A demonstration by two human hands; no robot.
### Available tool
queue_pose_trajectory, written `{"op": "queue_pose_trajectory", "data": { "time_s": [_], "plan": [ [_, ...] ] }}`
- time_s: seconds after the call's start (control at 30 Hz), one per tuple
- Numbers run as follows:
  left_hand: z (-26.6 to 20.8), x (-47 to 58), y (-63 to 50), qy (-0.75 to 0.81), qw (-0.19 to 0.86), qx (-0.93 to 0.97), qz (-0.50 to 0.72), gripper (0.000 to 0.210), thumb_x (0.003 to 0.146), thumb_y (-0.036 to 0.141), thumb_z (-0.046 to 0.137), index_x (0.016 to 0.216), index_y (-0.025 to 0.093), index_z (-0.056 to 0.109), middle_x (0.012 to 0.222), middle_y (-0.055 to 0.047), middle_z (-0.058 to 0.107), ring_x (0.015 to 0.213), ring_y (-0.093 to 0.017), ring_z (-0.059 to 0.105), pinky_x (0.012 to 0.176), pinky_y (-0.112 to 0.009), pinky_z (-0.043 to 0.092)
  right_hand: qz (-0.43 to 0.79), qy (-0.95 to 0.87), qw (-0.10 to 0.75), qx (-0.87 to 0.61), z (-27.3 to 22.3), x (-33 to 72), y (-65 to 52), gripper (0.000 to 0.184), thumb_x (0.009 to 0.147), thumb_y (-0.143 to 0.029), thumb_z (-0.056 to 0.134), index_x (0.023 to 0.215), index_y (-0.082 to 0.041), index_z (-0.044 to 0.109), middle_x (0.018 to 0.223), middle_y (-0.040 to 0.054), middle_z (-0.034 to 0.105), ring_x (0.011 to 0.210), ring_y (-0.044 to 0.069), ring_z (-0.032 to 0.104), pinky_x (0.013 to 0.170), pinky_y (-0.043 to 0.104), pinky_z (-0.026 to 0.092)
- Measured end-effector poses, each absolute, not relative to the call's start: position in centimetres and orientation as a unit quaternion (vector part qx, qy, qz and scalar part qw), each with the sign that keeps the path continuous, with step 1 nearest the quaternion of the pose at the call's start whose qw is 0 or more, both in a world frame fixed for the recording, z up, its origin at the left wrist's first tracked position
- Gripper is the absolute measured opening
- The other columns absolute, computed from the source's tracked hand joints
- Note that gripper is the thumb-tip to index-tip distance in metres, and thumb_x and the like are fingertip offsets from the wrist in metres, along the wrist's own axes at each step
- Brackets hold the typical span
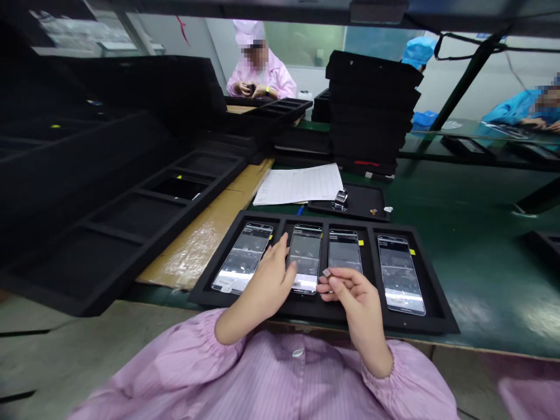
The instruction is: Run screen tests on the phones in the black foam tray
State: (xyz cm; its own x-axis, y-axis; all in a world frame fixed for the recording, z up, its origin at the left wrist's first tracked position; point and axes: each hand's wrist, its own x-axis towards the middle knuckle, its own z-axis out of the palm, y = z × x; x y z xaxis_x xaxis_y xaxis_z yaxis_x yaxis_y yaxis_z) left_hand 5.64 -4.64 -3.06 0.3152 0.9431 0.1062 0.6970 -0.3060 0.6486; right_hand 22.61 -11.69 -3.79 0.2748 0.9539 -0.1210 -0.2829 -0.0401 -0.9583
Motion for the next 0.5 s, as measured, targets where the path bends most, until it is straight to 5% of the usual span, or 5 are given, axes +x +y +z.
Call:
{"op": "queue_pose_trajectory", "data": {
  "time_s": [0.17,0.23,0.3,0.4,0.5],
  "plan": [
    [-2.8,5.5,-4.7,0.498,0.381,0.689,0.364,0.074,0.09,0.031,0.05,0.156,0.01,0.025,0.151,-0.023,0.045,0.141,-0.031,0.044,0.117,-0.049,0.033,0.54,-0.284,0.611,-0.505,-3.1,22.8,-11.2,0.041,0.066,-0.047,0.091,0.084,-0.017,0.069,0.08,0.009,0.076,0.067,0.021,0.073,0.058,0.029,0.062],
    [-2.8,5.7,-4.1,0.491,0.457,0.636,0.382,0.084,0.086,0.035,0.062,0.157,0.013,0.023,0.137,-0.019,0.059,0.119,-0.027,0.062,0.103,-0.041,0.047,0.543,-0.29,0.612,-0.496,-2.8,22.7,-11.5,0.04,0.067,-0.047,0.09,0.082,-0.018,0.066,0.077,0.0075,0.075,0.064,0.02,0.072,0.055,0.027,0.061],
    [-2.7,5.7,-3.3,0.48,0.554,0.566,0.376,0.091,0.077,0.033,0.074,0.155,0.014,0.03,0.101,-0.009,0.074,0.077,-0.02,0.068,0.076,-0.033,0.054,0.557,-0.309,0.605,-0.479,-2.5,22.6,-12.1,0.039,0.072,-0.047,0.087,0.081,-0.019,0.063,0.072,0.0053,0.073,0.058,0.018,0.07,0.051,0.025,0.058],
    [-2.2,5.5,-2.2,0.435,0.667,0.468,0.382,0.074,0.07,0.031,0.079,0.137,0.013,0.055,0.063,0.003,0.065,0.048,-0.012,0.052,0.051,-0.024,0.044,0.601,-0.35,0.571,-0.436,-2.2,22.0,-13.3,0.036,0.081,-0.047,0.08,0.082,-0.02,0.058,0.067,0.0032,0.071,0.05,0.016,0.067,0.045,0.022,0.054],
    [-1.5,5.4,-2.4,0.403,0.701,0.424,0.407,0.049,0.072,0.036,0.074,0.115,0.014,0.067,0.07,0.0,0.068,0.056,-0.012,0.058,0.055,-0.023,0.047,0.638,-0.375,0.539,-0.404,-2.1,21.0,-14.3,0.032,0.088,-0.046,0.074,0.083,-0.02,0.055,0.072,0.0046,0.073,0.055,0.015,0.069,0.046,0.02,0.054]
  ]
}}
